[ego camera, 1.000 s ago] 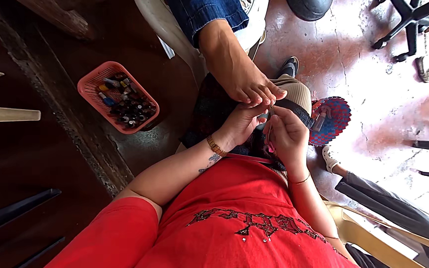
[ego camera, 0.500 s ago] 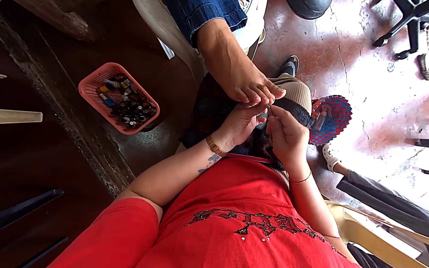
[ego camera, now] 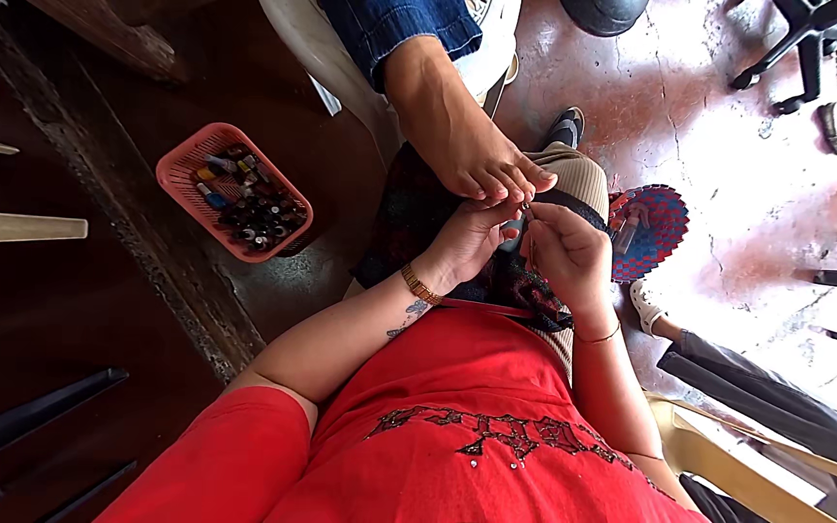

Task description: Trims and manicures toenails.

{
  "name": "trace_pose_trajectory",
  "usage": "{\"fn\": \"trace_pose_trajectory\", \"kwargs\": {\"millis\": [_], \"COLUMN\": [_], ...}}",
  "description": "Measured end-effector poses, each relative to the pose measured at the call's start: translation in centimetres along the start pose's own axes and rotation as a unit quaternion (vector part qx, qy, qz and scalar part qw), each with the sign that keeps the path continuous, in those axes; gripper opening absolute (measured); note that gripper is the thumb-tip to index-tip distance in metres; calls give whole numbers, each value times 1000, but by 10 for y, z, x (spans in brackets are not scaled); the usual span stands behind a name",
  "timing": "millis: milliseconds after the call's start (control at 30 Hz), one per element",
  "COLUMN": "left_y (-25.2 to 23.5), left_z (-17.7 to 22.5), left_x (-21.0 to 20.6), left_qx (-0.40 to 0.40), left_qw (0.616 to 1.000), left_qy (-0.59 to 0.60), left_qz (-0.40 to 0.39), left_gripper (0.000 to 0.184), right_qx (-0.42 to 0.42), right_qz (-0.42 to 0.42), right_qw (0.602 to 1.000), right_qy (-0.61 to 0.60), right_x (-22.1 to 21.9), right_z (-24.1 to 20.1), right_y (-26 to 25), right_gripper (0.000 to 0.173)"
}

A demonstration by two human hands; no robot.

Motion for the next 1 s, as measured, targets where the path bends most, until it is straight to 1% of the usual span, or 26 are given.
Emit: {"fn": "trace_pose_trajectory", "kwargs": {"millis": [167,267,333,400,467,533,567,633,667,700,733,767,800,833,867,900,933,967,1000], "left_y": [1,1,1,2,4,6,5,4,5,6,8,11,14,15,15,16,17,18,18], "left_z": [2,3,3,2,2,4,6,7,7,7,8,7,5,0,-8,-16,-26,-36,-44], "left_x": [-1,0,0,0,0,0,0,2,3,3,1,-2,-8,-10,-12,-14,-17,-21,-25], "left_qx": [9,9,14,12,12,20,19,17,15,13,4,-17,-44,-78,-104,-121,-131,-123,-120], "left_qw": [1000,1000,1000,1000,1000,1000,1000,1000,999,998,993,972,931,869,780,669,562,478,420], "left_qy": [-4,-2,-4,-13,-23,-20,-12,2,-4,-31,-93,-203,-324,-439,-557,-663,-736,-780,-803], "left_qz": [4,2,10,-3,-11,-9,-9,-18,-29,-48,-79,-119,-162,-215,-267,-314,-353,-384,-406], "left_gripper": [19,19,19,20,21,21,22,23,22,20,16,16,19,25,30,33,36,38,33], "right_qx": [9,25,18,-5,-40,-74,-90,-108,-115,-125,-141,-165,-191,-220,-240,-243,-234,-227,-225], "right_qz": [-25,-23,-30,-65,-126,-188,-202,-177,-147,-112,-78,-50,-34,-28,-26,-27,-24,-23,-23], "right_qw": [999,999,999,997,988,976,972,978,982,981,971,957,943,932,927,929,937,943,942], "right_qy": [-20,-4,-2,-44,-83,-80,-77,-34,19,95,176,235,272,286,288,276,257,244,248], "right_x": [9,7,9,20,35,46,51,57,59,62,65,66,68,69,69,71,75,81,88], "right_z": [4,8,9,9,9,10,11,11,11,11,12,16,22,28,34,41,47,51,53], "right_y": [-3,-4,-4,-3,-3,0,4,12,16,21,26,31,35,39,42,46,50,54,56], "right_gripper": [27,24,24,26,26,25,24,20,18,17,20,27,38,49,53,46,32,18,11]}}
Point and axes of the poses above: each hand's wrist, its own y-axis away from the middle knuckle, its own x-axis out of the back of the hand, z = x × y, the point moved 1 cm from there along -y, towards the middle knuckle, and after that the axes turned 6 degrees about -z, right-handed, at the moved point
